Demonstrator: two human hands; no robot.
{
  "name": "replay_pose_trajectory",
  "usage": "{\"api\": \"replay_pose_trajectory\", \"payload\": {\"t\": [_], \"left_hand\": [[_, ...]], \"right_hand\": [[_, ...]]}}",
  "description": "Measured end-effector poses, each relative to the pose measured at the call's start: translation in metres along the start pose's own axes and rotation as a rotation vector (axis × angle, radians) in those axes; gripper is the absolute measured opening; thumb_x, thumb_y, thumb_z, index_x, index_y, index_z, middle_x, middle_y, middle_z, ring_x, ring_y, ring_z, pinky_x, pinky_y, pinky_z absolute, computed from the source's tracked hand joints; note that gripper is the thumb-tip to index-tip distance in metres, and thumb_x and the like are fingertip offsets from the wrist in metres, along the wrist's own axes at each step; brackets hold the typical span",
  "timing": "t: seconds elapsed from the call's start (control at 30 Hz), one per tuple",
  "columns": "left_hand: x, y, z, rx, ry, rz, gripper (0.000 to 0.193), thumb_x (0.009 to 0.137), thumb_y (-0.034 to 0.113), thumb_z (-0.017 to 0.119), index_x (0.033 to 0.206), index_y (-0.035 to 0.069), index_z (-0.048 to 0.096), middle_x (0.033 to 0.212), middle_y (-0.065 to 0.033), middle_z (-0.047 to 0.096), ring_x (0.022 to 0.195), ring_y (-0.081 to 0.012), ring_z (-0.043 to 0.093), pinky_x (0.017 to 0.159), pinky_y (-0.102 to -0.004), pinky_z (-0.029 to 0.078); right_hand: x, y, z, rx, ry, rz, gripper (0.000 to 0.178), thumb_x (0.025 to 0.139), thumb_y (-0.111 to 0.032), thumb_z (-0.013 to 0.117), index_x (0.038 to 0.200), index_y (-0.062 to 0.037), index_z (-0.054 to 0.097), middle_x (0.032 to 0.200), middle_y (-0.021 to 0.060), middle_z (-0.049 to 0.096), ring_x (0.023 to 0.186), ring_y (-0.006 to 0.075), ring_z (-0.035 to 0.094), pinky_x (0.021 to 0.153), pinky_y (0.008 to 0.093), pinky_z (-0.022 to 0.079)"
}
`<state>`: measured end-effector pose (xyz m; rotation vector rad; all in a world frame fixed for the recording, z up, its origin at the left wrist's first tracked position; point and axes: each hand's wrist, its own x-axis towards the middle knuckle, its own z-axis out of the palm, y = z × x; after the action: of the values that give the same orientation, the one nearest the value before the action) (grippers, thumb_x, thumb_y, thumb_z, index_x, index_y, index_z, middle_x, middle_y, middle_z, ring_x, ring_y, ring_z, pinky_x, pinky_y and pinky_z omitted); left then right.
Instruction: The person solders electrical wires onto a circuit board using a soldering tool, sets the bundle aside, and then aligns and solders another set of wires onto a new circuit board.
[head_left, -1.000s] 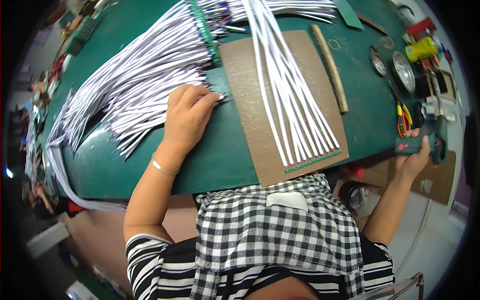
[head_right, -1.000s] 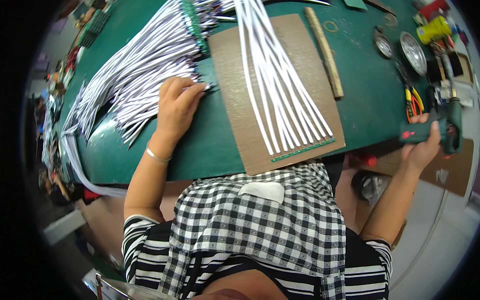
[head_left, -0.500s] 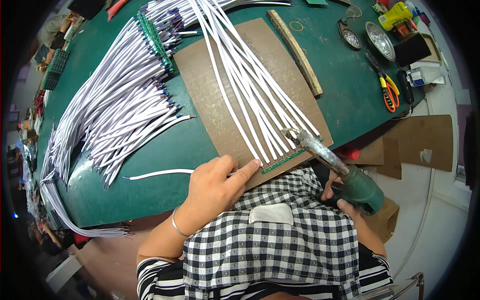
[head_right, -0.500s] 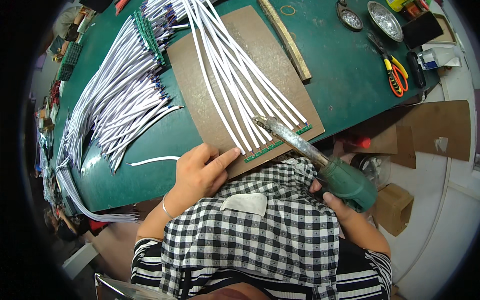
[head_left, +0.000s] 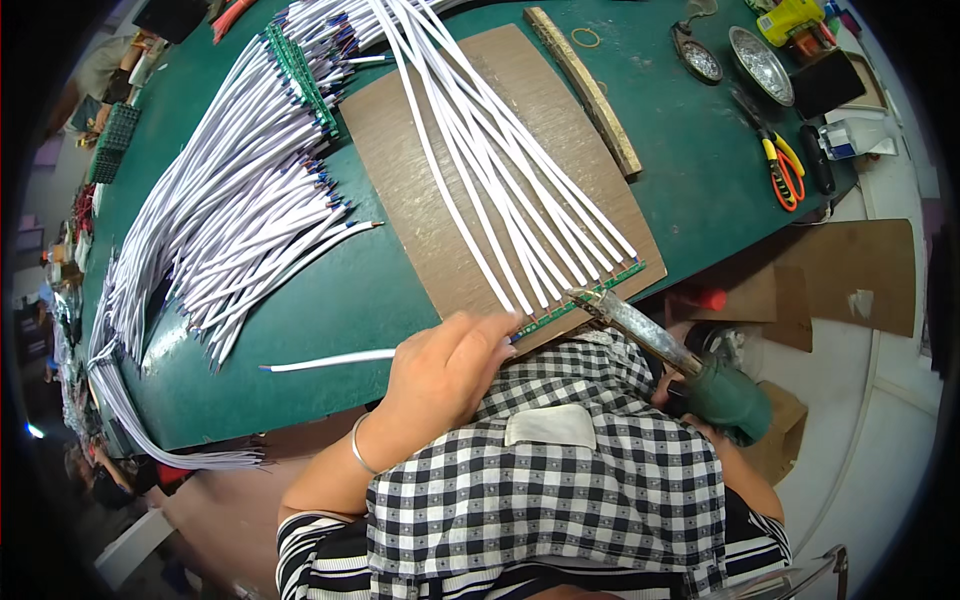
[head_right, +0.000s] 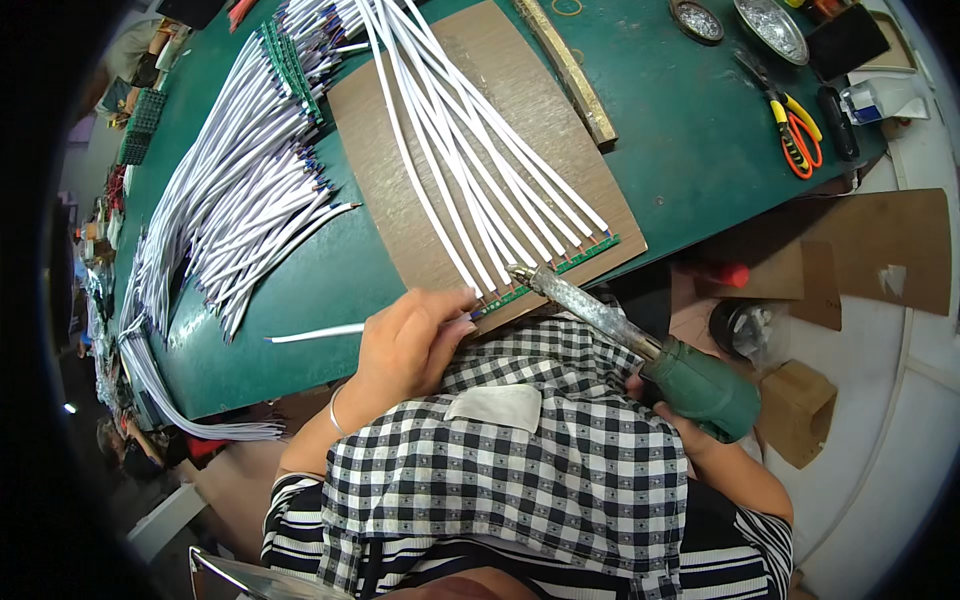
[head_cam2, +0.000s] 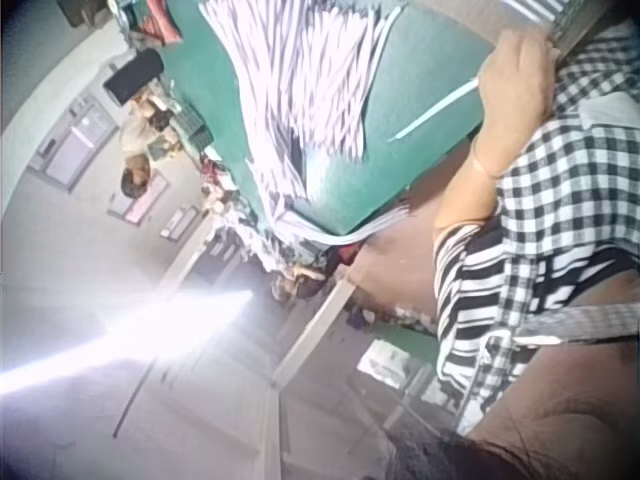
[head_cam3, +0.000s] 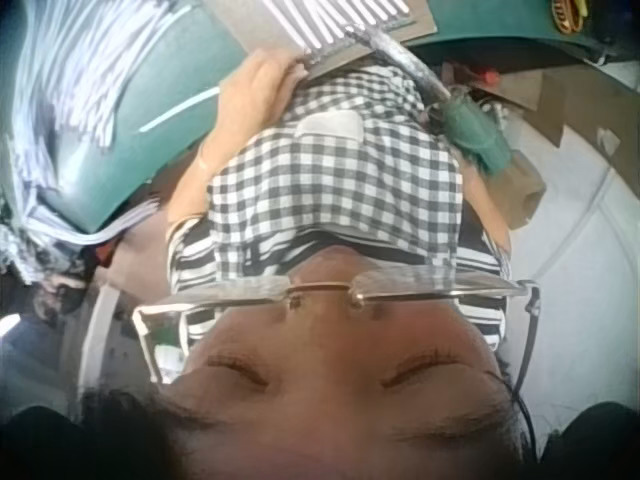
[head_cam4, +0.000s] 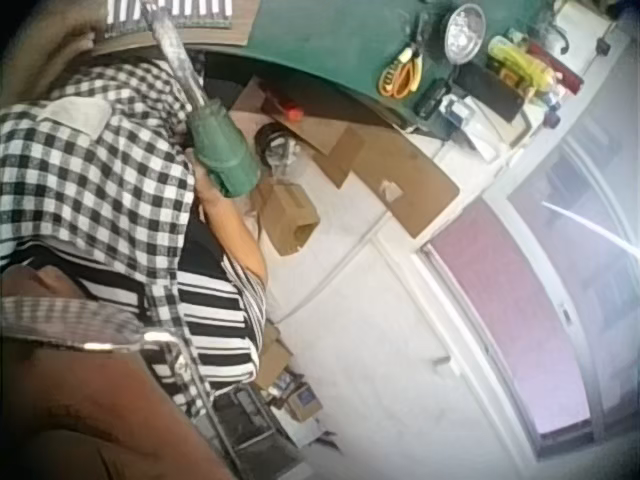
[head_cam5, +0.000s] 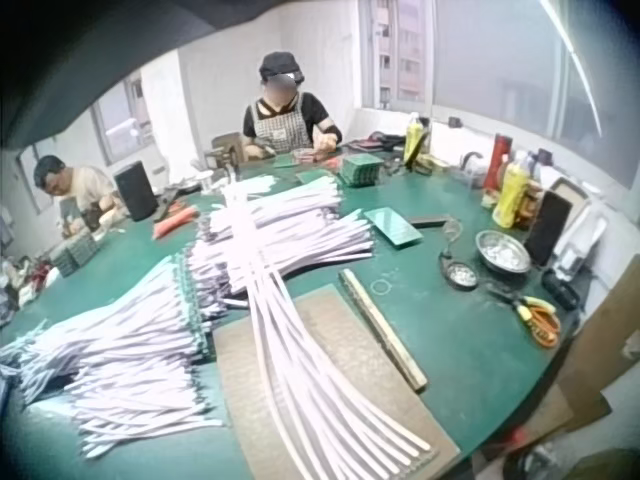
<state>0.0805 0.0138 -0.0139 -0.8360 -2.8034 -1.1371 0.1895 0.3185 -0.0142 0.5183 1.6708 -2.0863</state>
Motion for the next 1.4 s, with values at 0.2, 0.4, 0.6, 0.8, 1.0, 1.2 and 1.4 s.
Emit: {"api": "replay_pose_trajectory", "payload": {"t": [0.2, 0.4, 0.6, 0.8, 1.0, 1.2, 1.4], "left_hand": [[-0.006, 0.000, 0.006, 0.037, 0.099, 0.113, 0.021, 0.072, 0.004, 0.073, 0.090, 0.007, 0.064, 0.080, -0.0079, 0.061, 0.064, -0.0236, 0.061, 0.054, -0.0330, 0.049], [-0.006, 0.001, 0.007, 0.214, 0.156, 0.177, 0.025, 0.065, 0.005, 0.073, 0.088, 0.010, 0.066, 0.077, -0.0028, 0.056, 0.063, -0.0200, 0.053, 0.053, -0.0313, 0.041], [-0.007, -0.004, 0.010, 0.177, 0.166, 0.192, 0.026, 0.065, 0.005, 0.070, 0.090, 0.011, 0.067, 0.077, -0.0008, 0.056, 0.066, -0.0193, 0.051, 0.060, -0.0324, 0.036], [-0.007, -0.007, 0.010, 0.128, 0.152, 0.214, 0.026, 0.065, 0.005, 0.070, 0.090, 0.010, 0.067, 0.077, -0.0008, 0.056, 0.068, -0.0187, 0.052, 0.061, -0.0319, 0.037], [-0.007, -0.009, 0.011, 0.111, 0.179, 0.225, 0.024, 0.065, 0.005, 0.072, 0.088, 0.009, 0.068, 0.077, -0.0011, 0.056, 0.068, -0.0184, 0.053, 0.062, -0.0316, 0.038], [-0.006, -0.010, 0.011, 0.115, 0.176, 0.225, 0.024, 0.065, 0.005, 0.072, 0.088, 0.009, 0.068, 0.077, -0.0013, 0.056, 0.068, -0.0181, 0.053, 0.062, -0.0315, 0.039], [-0.008, -0.010, 0.011, 0.115, 0.180, 0.211, 0.024, 0.065, 0.005, 0.072, 0.088, 0.009, 0.068, 0.076, -0.0013, 0.055, 0.068, -0.0186, 0.053, 0.061, -0.0318, 0.039]], "right_hand": [[0.020, 0.003, -0.022, -0.318, -0.245, -0.206, 0.039, 0.086, -0.023, 0.065, 0.115, 0.0030, 0.058, 0.104, 0.0111, 0.064, 0.087, 0.0163, 0.062, 0.081, 0.0299, 0.050], [0.017, 0.061, -0.065, -0.029, -0.186, -0.104, 0.036, 0.087, -0.020, 0.064, 0.113, 0.0042, 0.058, 0.103, 0.0117, 0.065, 0.087, 0.0171, 0.063, 0.080, 0.0293, 0.052], [0.019, 0.123, -0.071, 0.316, -0.109, 0.037, 0.032, 0.087, -0.016, 0.063, 0.112, 0.0056, 0.059, 0.101, 0.0124, 0.065, 0.087, 0.0179, 0.064, 0.078, 0.0286, 0.054], [0.029, 0.107, -0.050, -0.650, 0.011, -0.759, 0.029, 0.084, -0.005, 0.066, 0.109, 0.0063, 0.059, 0.101, 0.0132, 0.066, 0.090, 0.0192, 0.066, 0.078, 0.0259, 0.055], [0.019, 0.120, -0.053, -0.413, 0.017, -0.429, 0.030, 0.081, -0.005, 0.068, 0.108, 0.0044, 0.060, 0.100, 0.0133, 0.065, 0.087, 0.0189, 0.066, 0.077, 0.0265, 0.054], [0.025, 0.104, -0.049, -0.503, -0.029, -0.540, 0.031, 0.080, -0.006, 0.069, 0.107, 0.0054, 0.059, 0.099, 0.0145, 0.065, 0.087, 0.0216, 0.065, 0.077, 0.0282, 0.054], [0.029, 0.101, -0.047, -0.611, -0.022, -0.683, 0.033, 0.077, -0.007, 0.071, 0.105, 0.0051, 0.059, 0.098, 0.0149, 0.065, 0.086, 0.0245, 0.066, 0.076, 0.0292, 0.054]]}}
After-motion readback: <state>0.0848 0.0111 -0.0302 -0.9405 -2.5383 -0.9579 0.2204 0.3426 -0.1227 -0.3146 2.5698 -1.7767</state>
